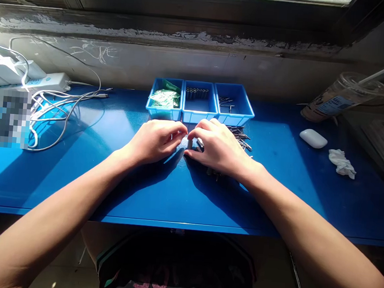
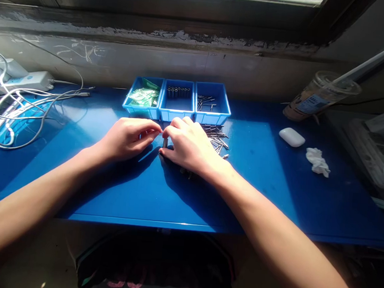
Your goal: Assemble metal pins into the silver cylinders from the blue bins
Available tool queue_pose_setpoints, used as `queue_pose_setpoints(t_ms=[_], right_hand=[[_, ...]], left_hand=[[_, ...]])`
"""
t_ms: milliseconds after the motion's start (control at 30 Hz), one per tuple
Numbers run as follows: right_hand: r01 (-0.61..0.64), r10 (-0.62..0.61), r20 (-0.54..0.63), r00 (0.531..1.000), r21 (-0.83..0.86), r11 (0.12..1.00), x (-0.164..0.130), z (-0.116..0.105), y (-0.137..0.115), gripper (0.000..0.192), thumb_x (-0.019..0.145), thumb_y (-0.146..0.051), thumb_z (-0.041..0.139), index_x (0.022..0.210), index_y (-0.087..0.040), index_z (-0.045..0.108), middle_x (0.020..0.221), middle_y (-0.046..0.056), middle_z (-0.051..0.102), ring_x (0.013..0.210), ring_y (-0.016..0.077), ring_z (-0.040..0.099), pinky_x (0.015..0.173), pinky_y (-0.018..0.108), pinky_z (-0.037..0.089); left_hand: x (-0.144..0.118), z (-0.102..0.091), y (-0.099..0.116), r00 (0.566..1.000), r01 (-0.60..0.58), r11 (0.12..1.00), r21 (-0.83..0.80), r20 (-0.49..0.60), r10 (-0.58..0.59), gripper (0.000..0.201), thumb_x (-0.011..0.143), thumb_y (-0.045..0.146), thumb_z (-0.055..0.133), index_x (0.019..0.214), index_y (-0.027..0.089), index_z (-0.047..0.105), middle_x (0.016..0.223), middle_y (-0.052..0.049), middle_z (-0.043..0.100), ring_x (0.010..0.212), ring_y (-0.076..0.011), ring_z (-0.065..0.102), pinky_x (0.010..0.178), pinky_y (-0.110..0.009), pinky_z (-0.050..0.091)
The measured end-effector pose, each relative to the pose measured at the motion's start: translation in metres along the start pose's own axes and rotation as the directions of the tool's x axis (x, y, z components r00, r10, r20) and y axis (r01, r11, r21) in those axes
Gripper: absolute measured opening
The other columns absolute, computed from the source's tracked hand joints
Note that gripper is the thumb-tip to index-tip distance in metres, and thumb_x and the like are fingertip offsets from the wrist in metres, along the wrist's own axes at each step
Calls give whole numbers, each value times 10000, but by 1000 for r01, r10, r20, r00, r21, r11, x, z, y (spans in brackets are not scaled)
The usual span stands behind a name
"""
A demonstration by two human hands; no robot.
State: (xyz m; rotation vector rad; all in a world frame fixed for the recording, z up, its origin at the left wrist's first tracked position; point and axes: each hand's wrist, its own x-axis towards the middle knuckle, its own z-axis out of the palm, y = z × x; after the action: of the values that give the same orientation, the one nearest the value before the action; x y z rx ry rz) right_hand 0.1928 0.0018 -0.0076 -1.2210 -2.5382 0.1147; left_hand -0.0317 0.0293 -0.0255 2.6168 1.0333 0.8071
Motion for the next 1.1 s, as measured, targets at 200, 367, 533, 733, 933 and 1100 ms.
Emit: queue_pose_setpoints(t_ms=[200, 367, 533, 733, 933, 1100], right_hand=[[65, -64, -116, 991, 11, 998, -1, 5, 3, 204, 989, -297, 689, 1138, -172, 751, 1174, 110, 747, 1076, 291, 643, 903, 414, 452], [73, -67, -193, 979, 26, 997, -2, 4, 1, 174, 1007, -347, 677, 1078, -206, 751, 1111, 77, 790, 1056, 277, 684, 924, 406, 436], [78, -55, -269, 961, 74, 994, -1, 2, -1, 182, 1018, -337, 645, 1095, -206, 745, 1126, 84, 796, 1089, 269, 700, 979, 401, 460], [73, -39, -290, 956, 107, 992, -1, -1, -3, 191, 996, -327, 661, 1133, -201, 708, 1136, 80, 784, 1108, 261, 691, 990, 392, 467], [34, -7, -271, 962, 95, 995, -2, -3, -7, 154, 983, -309, 627, 1098, -224, 684, 1145, 81, 766, 1135, 269, 679, 952, 383, 461], [56, -31, -274, 961, 83, 995, -3, -2, -7, 167, 973, -299, 634, 1113, -229, 690, 1171, 81, 762, 1143, 270, 680, 951, 382, 453]], left_hand=[[1, -2, 2, 995, 81, 997, -7, -64, -82, 257, 1003, 348, 581, 1012, 170, 766, 832, -37, 750, 659, -143, 595, 640, -271, 430], [3, -5, 5, 996, 83, 988, -130, -22, -87, 289, 989, 332, 557, 965, 146, 777, 821, -42, 757, 677, -145, 614, 645, -265, 442], [5, -6, 12, 989, 148, 903, -403, 65, -133, 296, 951, 384, 633, 966, 125, 777, 853, -46, 765, 726, -149, 645, 644, -237, 492], [8, -6, 15, 976, 203, 793, -575, 56, -210, 339, 937, 464, 711, 911, 129, 755, 772, -33, 731, 620, -114, 603, 571, -212, 490], [8, -7, 15, 976, 206, 792, -575, 64, -208, 412, 925, 537, 728, 847, 133, 742, 718, -25, 708, 602, -115, 593, 567, -218, 488], [8, -8, 16, 973, 221, 776, -591, 83, -214, 380, 905, 498, 743, 802, 133, 732, 713, -19, 703, 591, -109, 567, 567, -221, 475]])
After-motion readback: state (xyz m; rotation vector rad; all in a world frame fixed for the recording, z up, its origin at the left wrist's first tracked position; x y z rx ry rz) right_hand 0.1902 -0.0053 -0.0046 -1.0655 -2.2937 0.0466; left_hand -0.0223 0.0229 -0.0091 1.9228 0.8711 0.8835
